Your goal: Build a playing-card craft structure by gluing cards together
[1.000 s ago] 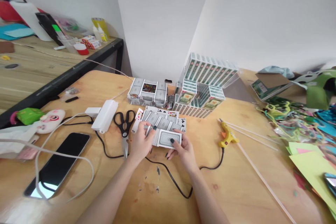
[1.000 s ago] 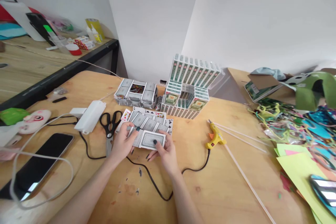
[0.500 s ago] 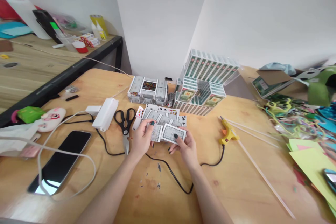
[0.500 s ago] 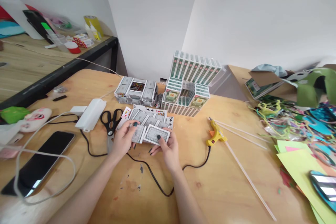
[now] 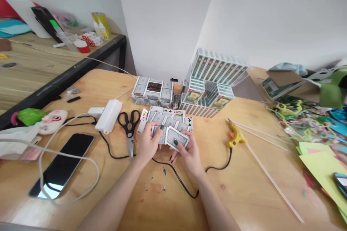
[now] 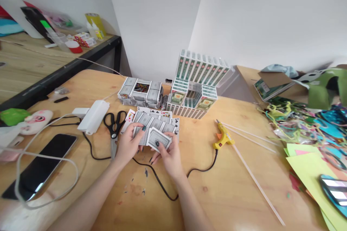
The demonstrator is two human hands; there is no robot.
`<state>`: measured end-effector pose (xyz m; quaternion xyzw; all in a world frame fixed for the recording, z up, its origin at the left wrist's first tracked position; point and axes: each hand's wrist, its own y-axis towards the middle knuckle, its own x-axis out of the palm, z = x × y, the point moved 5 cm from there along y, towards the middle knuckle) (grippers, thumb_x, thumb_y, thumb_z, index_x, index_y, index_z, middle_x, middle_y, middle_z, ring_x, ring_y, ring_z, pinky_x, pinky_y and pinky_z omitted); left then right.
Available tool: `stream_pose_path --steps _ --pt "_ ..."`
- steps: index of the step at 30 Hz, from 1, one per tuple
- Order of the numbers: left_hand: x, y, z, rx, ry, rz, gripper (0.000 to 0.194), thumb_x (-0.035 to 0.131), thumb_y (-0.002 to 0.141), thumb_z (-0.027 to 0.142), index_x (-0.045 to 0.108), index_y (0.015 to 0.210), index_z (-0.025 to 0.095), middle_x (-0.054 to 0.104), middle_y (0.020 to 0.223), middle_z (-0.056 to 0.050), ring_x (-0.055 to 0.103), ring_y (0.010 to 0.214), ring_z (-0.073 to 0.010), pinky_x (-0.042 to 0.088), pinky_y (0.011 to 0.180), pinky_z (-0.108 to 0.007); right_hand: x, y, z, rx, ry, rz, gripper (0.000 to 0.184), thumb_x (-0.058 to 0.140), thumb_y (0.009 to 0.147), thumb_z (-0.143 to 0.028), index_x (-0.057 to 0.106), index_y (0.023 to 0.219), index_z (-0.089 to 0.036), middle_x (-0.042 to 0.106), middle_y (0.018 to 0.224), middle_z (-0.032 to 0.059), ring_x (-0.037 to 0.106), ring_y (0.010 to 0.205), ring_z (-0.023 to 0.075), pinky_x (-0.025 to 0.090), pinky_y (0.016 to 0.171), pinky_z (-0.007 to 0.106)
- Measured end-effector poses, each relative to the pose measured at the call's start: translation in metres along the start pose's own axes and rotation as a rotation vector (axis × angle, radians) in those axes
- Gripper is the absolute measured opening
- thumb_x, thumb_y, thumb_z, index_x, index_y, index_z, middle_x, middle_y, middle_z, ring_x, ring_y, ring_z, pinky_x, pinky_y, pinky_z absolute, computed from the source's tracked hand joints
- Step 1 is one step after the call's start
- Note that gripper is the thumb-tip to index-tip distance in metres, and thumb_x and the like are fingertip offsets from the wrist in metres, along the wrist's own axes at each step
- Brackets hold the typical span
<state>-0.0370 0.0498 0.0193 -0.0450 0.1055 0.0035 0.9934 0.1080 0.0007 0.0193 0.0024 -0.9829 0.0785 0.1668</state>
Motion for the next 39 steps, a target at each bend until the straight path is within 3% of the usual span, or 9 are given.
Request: stream_pose_path --steps 5,10,17,30,39 --pt "-0.001 -0.001 0.007 0.024 0.069 -0.005 0.022 0.050 0.079 0.036 0.049 0.095 0.021 0.048 0.043 0.009 0.050 0.031 -0.0129 0.036 0.033 -0.020 -0.003 0.001 -0.001 0.030 -0.059 -0.085 0.036 0.057 0.081 -0.040 0.036 0.105 -0.023 0.061 0.064 -0.0045 0.048 0.030 0.0071 0.036 0.026 0.016" --pt "0.000 -0.002 0.008 0.037 0.087 -0.002 0.022 0.050 0.079 0.036 0.051 0.093 0.020 0.048 0.043 0.009 0.050 0.031 -0.0123 0.036 0.033 -0.020 -0.012 0.003 -0.002 0.036 -0.116 -0.142 0.033 0.054 0.082 -0.039 0.038 0.104 -0.021 0.058 0.058 -0.0066 0.039 0.026 0.0033 0.025 0.025 0.013" --pt "0.007 -0.006 0.011 0.028 0.052 -0.059 0.020 0.051 0.078 0.036 0.051 0.091 0.020 0.047 0.045 0.009 0.047 0.029 -0.0107 0.034 0.030 -0.019 -0.016 0.003 0.000 0.052 -0.134 -0.158 0.033 0.055 0.082 -0.040 0.039 0.103 -0.020 0.055 0.055 -0.0079 0.033 0.026 0.0017 0.022 0.027 0.013" --pt "0.009 -0.012 0.022 0.028 0.027 -0.016 0.015 0.049 0.079 0.033 0.045 0.089 0.022 0.038 0.035 0.012 0.043 0.025 -0.0110 0.032 0.029 -0.019 -0.012 0.003 0.004 0.026 -0.088 -0.144 0.029 0.052 0.084 -0.039 0.036 0.103 -0.022 0.053 0.056 -0.0087 0.032 0.027 0.0012 0.022 0.027 0.012" --pt "0.021 -0.018 0.014 0.058 0.053 -0.121 0.018 0.046 0.083 0.037 0.043 0.091 0.022 0.038 0.035 0.012 0.044 0.026 -0.0114 0.031 0.030 -0.018 -0.008 0.000 0.007 0.040 -0.120 -0.194 0.028 0.048 0.086 -0.037 0.034 0.105 -0.023 0.051 0.060 -0.0093 0.036 0.028 0.0012 0.023 0.028 0.011"
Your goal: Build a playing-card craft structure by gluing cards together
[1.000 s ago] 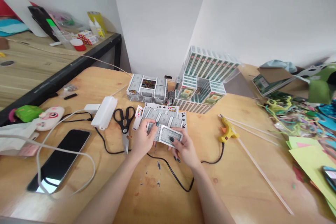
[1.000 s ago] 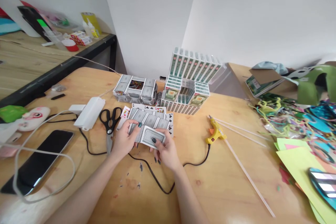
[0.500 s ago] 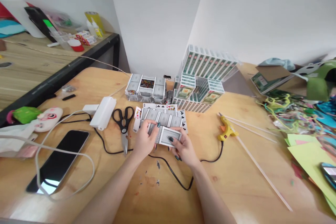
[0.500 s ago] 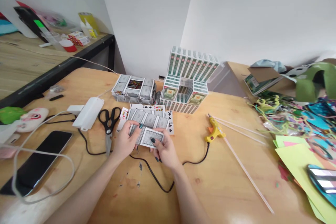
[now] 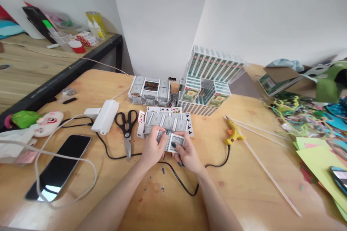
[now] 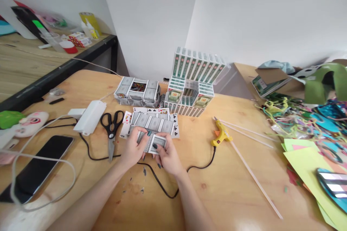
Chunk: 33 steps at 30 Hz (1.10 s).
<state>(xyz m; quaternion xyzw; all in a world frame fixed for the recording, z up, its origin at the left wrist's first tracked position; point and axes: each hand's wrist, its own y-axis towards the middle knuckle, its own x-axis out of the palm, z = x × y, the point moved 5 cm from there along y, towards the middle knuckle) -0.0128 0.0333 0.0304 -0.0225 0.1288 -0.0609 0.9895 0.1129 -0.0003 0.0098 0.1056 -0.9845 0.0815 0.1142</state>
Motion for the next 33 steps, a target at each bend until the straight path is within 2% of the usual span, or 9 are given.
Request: stream_pose_path --steps 12,19,24,27,30,32,33 --pt "0.006 -0.002 -0.003 -0.020 -0.031 -0.004 0.015 0.043 0.083 0.034 0.041 0.091 0.022 0.036 0.035 0.013 0.040 0.026 -0.0109 0.031 0.030 -0.019 0.001 0.000 0.001 0.042 0.027 0.006 0.031 0.047 0.086 -0.038 0.029 0.106 -0.024 0.051 0.058 -0.0100 0.035 0.029 0.0018 0.022 0.029 0.011" --pt "0.007 -0.003 -0.002 0.008 0.002 0.002 0.016 0.044 0.083 0.035 0.042 0.091 0.021 0.041 0.040 0.011 0.044 0.028 -0.0109 0.034 0.031 -0.019 0.005 0.000 0.003 0.055 0.019 0.045 0.031 0.046 0.085 -0.041 0.028 0.105 -0.025 0.050 0.057 -0.0109 0.034 0.028 0.0020 0.023 0.028 0.011" --pt "0.006 -0.001 -0.002 -0.021 -0.056 -0.031 0.017 0.046 0.083 0.037 0.043 0.091 0.022 0.041 0.039 0.011 0.043 0.026 -0.0111 0.031 0.029 -0.019 0.010 -0.001 -0.001 0.056 0.031 0.008 0.034 0.048 0.085 -0.044 0.029 0.106 -0.025 0.052 0.059 -0.0092 0.039 0.029 0.0036 0.025 0.027 0.012" --pt "-0.001 0.001 -0.001 -0.046 -0.111 -0.033 0.019 0.048 0.082 0.038 0.044 0.091 0.022 0.041 0.040 0.011 0.043 0.026 -0.0110 0.030 0.027 -0.019 0.008 -0.001 -0.008 0.048 0.035 -0.012 0.038 0.046 0.085 -0.047 0.030 0.111 -0.025 0.055 0.060 -0.0071 0.045 0.031 0.0070 0.031 0.028 0.015" --pt "-0.019 0.008 -0.002 -0.061 -0.162 0.079 0.020 0.051 0.080 0.039 0.043 0.089 0.023 0.043 0.043 0.010 0.043 0.025 -0.0102 0.028 0.025 -0.018 -0.008 0.005 -0.020 -0.042 -0.083 0.113 0.038 0.042 0.086 -0.047 0.033 0.115 -0.024 0.055 0.059 -0.0061 0.047 0.033 0.0086 0.034 0.031 0.019" --pt "-0.038 0.013 -0.004 -0.048 -0.217 0.249 0.021 0.052 0.080 0.038 0.042 0.089 0.023 0.044 0.047 0.010 0.041 0.025 -0.0083 0.028 0.025 -0.018 -0.024 0.012 -0.035 -0.169 -0.302 0.302 0.033 0.044 0.086 -0.043 0.040 0.112 -0.024 0.057 0.065 -0.0038 0.045 0.039 0.0079 0.036 0.036 0.020" --pt "-0.047 0.016 -0.006 -0.045 -0.245 0.317 0.021 0.051 0.080 0.038 0.041 0.090 0.022 0.044 0.047 0.011 0.041 0.025 -0.0078 0.028 0.026 -0.018 -0.029 0.016 -0.043 -0.229 -0.458 0.367 0.030 0.049 0.084 -0.039 0.045 0.108 -0.023 0.059 0.069 -0.0018 0.048 0.046 0.0091 0.041 0.044 0.022"
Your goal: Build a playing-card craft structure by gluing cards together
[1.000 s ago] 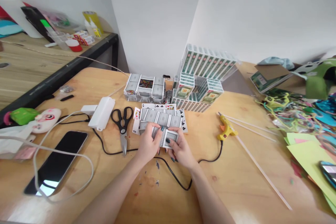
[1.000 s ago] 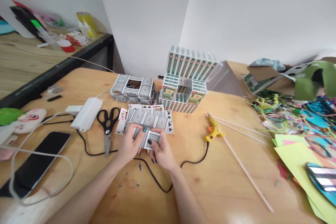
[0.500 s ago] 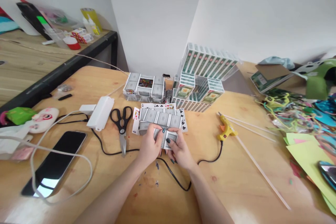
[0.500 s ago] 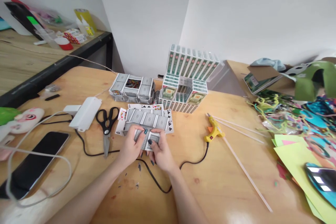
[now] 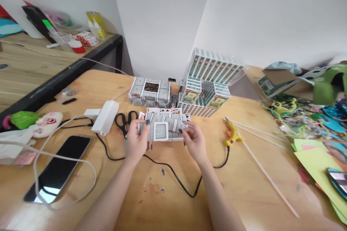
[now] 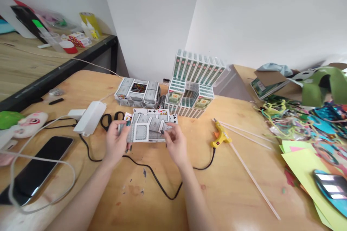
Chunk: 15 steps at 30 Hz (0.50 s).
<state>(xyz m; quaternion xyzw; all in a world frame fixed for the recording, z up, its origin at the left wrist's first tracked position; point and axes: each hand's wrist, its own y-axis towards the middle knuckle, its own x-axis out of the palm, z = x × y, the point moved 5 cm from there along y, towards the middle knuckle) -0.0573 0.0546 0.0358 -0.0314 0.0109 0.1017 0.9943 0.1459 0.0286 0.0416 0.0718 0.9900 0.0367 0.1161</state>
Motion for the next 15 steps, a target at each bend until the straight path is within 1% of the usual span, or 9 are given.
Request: stream_pose_path --steps 1,2,4,5,7,9,11,13,15 --pt "-0.007 0.005 0.000 0.005 -0.029 0.067 0.020 0.050 0.081 0.038 0.040 0.090 0.022 0.046 0.048 0.010 0.040 0.025 -0.0071 0.027 0.026 -0.017 -0.001 0.008 -0.003 -0.055 -0.171 0.000 0.025 0.051 0.083 -0.036 0.049 0.104 -0.023 0.061 0.076 0.0006 0.050 0.053 0.0102 0.044 0.052 0.024" --pt "-0.013 0.010 -0.001 0.014 -0.049 0.118 0.020 0.049 0.082 0.037 0.040 0.091 0.022 0.047 0.050 0.010 0.040 0.026 -0.0067 0.027 0.027 -0.017 0.001 0.015 -0.006 -0.094 -0.335 -0.040 0.024 0.052 0.082 -0.032 0.051 0.104 -0.024 0.063 0.087 0.0023 0.052 0.058 0.0114 0.045 0.058 0.027" --pt "-0.024 0.017 -0.001 0.049 -0.050 0.230 0.021 0.050 0.081 0.036 0.039 0.093 0.022 0.048 0.052 0.011 0.040 0.026 -0.0060 0.028 0.028 -0.017 0.010 0.027 -0.009 -0.147 -0.635 -0.164 0.040 0.059 0.077 -0.026 0.047 0.115 -0.027 0.061 0.107 0.0051 0.057 0.080 0.0179 0.046 0.070 0.031" --pt "-0.028 0.019 -0.002 0.065 -0.044 0.270 0.022 0.050 0.081 0.036 0.039 0.094 0.022 0.048 0.052 0.011 0.041 0.027 -0.0061 0.029 0.029 -0.017 0.015 0.032 -0.010 -0.165 -0.768 -0.229 0.049 0.062 0.074 -0.025 0.045 0.120 -0.026 0.060 0.110 0.0073 0.055 0.093 0.0220 0.045 0.074 0.033" --pt "-0.033 0.021 -0.002 0.090 -0.037 0.322 0.022 0.050 0.082 0.036 0.039 0.095 0.021 0.047 0.051 0.011 0.041 0.027 -0.0062 0.029 0.029 -0.017 0.022 0.040 -0.011 -0.169 -0.968 -0.324 0.056 0.063 0.073 -0.021 0.042 0.125 -0.023 0.060 0.109 0.0111 0.051 0.105 0.0266 0.043 0.076 0.034" --pt "-0.035 0.022 -0.002 0.093 -0.029 0.337 0.023 0.049 0.082 0.035 0.039 0.097 0.021 0.047 0.051 0.011 0.041 0.028 -0.0061 0.029 0.030 -0.017 0.024 0.047 -0.015 -0.175 -1.063 -0.375 0.053 0.058 0.075 -0.019 0.042 0.125 -0.021 0.062 0.106 0.0118 0.053 0.103 0.0266 0.043 0.074 0.032" --pt "-0.035 0.021 -0.001 0.089 -0.011 0.340 0.022 0.049 0.083 0.034 0.040 0.098 0.021 0.047 0.051 0.011 0.042 0.029 -0.0058 0.030 0.031 -0.017 0.023 0.053 -0.022 -0.202 -1.084 -0.381 0.046 0.052 0.078 -0.018 0.042 0.124 -0.021 0.063 0.105 0.0097 0.055 0.098 0.0239 0.042 0.072 0.030" --pt "-0.035 0.020 0.001 0.090 0.004 0.337 0.021 0.048 0.083 0.034 0.040 0.098 0.021 0.047 0.050 0.011 0.042 0.029 -0.0057 0.030 0.032 -0.017 0.022 0.060 -0.028 -0.225 -1.100 -0.337 0.038 0.046 0.081 -0.017 0.045 0.119 -0.021 0.063 0.104 0.0080 0.057 0.092 0.0214 0.040 0.069 0.028" --pt "-0.034 0.019 0.002 0.092 0.004 0.338 0.021 0.049 0.083 0.034 0.040 0.097 0.021 0.047 0.050 0.011 0.042 0.029 -0.0056 0.030 0.031 -0.017 0.025 0.063 -0.031 -0.224 -1.135 -0.291 0.027 0.039 0.084 -0.016 0.051 0.108 -0.019 0.063 0.100 0.0082 0.059 0.085 0.0200 0.039 0.065 0.027"
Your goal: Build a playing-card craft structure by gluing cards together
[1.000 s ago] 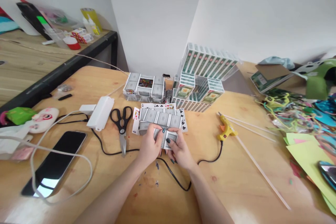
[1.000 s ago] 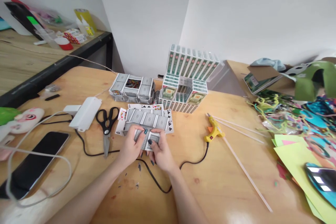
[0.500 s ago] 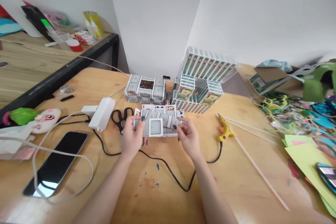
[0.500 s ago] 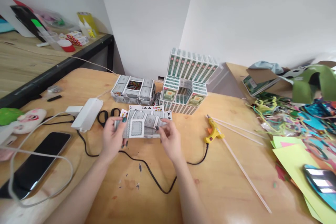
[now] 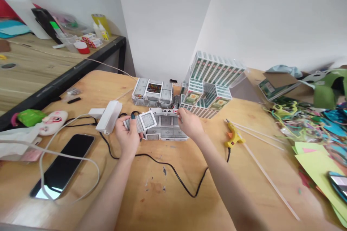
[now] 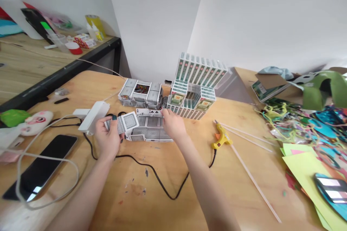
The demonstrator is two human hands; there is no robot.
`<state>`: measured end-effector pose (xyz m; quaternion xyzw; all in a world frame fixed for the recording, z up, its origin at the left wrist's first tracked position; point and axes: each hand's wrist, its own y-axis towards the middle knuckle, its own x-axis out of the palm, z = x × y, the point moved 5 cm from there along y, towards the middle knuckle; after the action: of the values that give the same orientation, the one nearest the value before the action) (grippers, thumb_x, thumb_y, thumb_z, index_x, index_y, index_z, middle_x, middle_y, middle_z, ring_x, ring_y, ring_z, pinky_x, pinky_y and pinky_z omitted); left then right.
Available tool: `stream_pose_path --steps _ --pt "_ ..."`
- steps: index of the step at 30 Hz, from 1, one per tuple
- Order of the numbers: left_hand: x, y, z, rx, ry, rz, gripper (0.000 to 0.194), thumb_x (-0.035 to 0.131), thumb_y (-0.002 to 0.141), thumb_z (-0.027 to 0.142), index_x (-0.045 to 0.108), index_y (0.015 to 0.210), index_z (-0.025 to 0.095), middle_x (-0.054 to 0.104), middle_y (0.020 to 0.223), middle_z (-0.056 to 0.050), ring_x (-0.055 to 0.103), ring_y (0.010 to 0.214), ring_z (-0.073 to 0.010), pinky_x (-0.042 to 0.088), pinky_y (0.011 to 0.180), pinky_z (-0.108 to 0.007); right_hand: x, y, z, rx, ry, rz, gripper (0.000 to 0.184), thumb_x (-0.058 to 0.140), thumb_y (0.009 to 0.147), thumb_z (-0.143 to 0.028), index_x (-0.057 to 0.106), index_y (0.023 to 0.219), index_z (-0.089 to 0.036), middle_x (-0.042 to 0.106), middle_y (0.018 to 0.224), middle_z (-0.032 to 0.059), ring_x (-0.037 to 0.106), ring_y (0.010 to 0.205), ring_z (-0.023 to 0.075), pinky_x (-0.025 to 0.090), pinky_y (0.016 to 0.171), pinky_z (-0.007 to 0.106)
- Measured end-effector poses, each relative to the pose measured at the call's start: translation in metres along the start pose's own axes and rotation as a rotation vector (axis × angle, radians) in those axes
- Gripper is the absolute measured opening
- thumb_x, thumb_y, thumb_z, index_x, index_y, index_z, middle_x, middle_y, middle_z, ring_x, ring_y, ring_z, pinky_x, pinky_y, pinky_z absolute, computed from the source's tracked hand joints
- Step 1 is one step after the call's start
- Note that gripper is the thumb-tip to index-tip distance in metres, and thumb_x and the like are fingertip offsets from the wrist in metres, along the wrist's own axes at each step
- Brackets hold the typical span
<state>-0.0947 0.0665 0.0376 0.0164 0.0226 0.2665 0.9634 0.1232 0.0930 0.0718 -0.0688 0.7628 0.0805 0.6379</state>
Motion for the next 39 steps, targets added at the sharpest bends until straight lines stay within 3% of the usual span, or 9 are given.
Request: stream_pose_path --steps 3,6,10,19,24,26,29,33,39 --pt "0.000 0.000 0.001 0.001 -0.015 0.002 0.020 0.049 0.082 0.034 0.041 0.096 0.021 0.048 0.051 0.010 0.042 0.029 -0.0059 0.031 0.031 -0.017 0.012 0.003 -0.015 -0.046 -0.011 -0.044 0.021 0.036 0.087 -0.018 0.054 0.098 -0.018 0.063 0.093 0.0088 0.059 0.078 0.0197 0.037 0.063 0.027" --pt "0.000 0.001 0.001 -0.016 -0.013 -0.007 0.020 0.050 0.082 0.034 0.042 0.095 0.021 0.049 0.052 0.010 0.043 0.029 -0.0065 0.031 0.031 -0.017 0.029 0.002 -0.038 -0.216 0.125 -0.125 0.017 0.047 0.085 -0.023 0.056 0.099 -0.019 0.063 0.096 0.0067 0.058 0.084 0.0187 0.038 0.069 0.026" --pt "0.001 0.001 -0.001 -0.046 -0.018 -0.026 0.020 0.050 0.081 0.032 0.042 0.096 0.021 0.051 0.054 0.009 0.044 0.030 -0.0061 0.032 0.031 -0.017 0.041 0.002 -0.055 -0.347 0.251 -0.150 0.038 0.064 0.076 -0.033 0.055 0.109 -0.017 0.061 0.101 0.0077 0.052 0.099 0.0217 0.039 0.081 0.030" --pt "0.003 0.004 -0.007 -0.049 -0.013 -0.044 0.020 0.051 0.080 0.032 0.044 0.095 0.020 0.052 0.059 0.008 0.044 0.031 -0.0058 0.034 0.030 -0.018 0.052 0.007 -0.052 -0.162 0.325 -0.158 0.049 0.073 0.062 -0.036 0.051 0.100 -0.015 0.050 0.101 0.0085 0.050 0.093 0.0213 0.043 0.079 0.034" --pt "0.003 0.006 -0.010 -0.053 0.001 -0.041 0.020 0.052 0.080 0.032 0.044 0.095 0.020 0.053 0.060 0.007 0.044 0.031 -0.0055 0.034 0.029 -0.017 0.045 0.008 -0.032 -0.035 0.416 -0.070 0.016 0.058 0.075 -0.027 0.048 0.083 -0.018 0.055 0.091 0.0067 0.055 0.080 0.0189 0.044 0.072 0.034" --pt "0.004 0.006 -0.011 -0.057 -0.002 -0.049 0.021 0.052 0.080 0.032 0.044 0.095 0.020 0.053 0.059 0.007 0.044 0.030 -0.0058 0.034 0.028 -0.017 0.041 0.005 -0.014 0.100 0.563 0.006 0.008 0.053 0.078 -0.022 0.047 0.082 -0.019 0.056 0.077 0.0030 0.057 0.068 0.0172 0.046 0.067 0.033" --pt "0.008 0.005 -0.012 -0.059 -0.004 -0.091 0.020 0.053 0.080 0.032 0.045 0.095 0.021 0.052 0.056 0.008 0.044 0.029 -0.0069 0.033 0.027 -0.017 0.041 -0.007 0.010 0.284 1.051 0.046 0.015 0.053 0.078 -0.027 0.044 0.089 -0.021 0.053 0.059 -0.0041 0.055 0.048 0.0145 0.048 0.051 0.030" --pt "0.012 -0.001 -0.013 -0.032 0.028 -0.150 0.020 0.052 0.081 0.034 0.046 0.094 0.020 0.053 0.059 0.006 0.047 0.031 -0.0076 0.035 0.028 -0.018 0.040 -0.031 0.020 0.310 1.675 0.154 0.034 0.065 0.071 -0.032 0.043 0.095 -0.023 0.058 0.074 -0.0045 0.062 0.053 0.0134 0.054 0.051 0.029" --pt "0.016 -0.021 -0.007 0.211 0.165 -0.261 0.022 0.050 0.083 0.036 0.048 0.098 0.019 0.054 0.060 0.005 0.052 0.038 -0.0077 0.041 0.037 -0.018 0.055 -0.050 0.005 0.312 1.971 0.093 0.029 0.070 0.071 -0.031 0.050 0.088 -0.018 0.065 0.077 0.0015 0.069 0.069 0.0207 0.058 0.064 0.034"
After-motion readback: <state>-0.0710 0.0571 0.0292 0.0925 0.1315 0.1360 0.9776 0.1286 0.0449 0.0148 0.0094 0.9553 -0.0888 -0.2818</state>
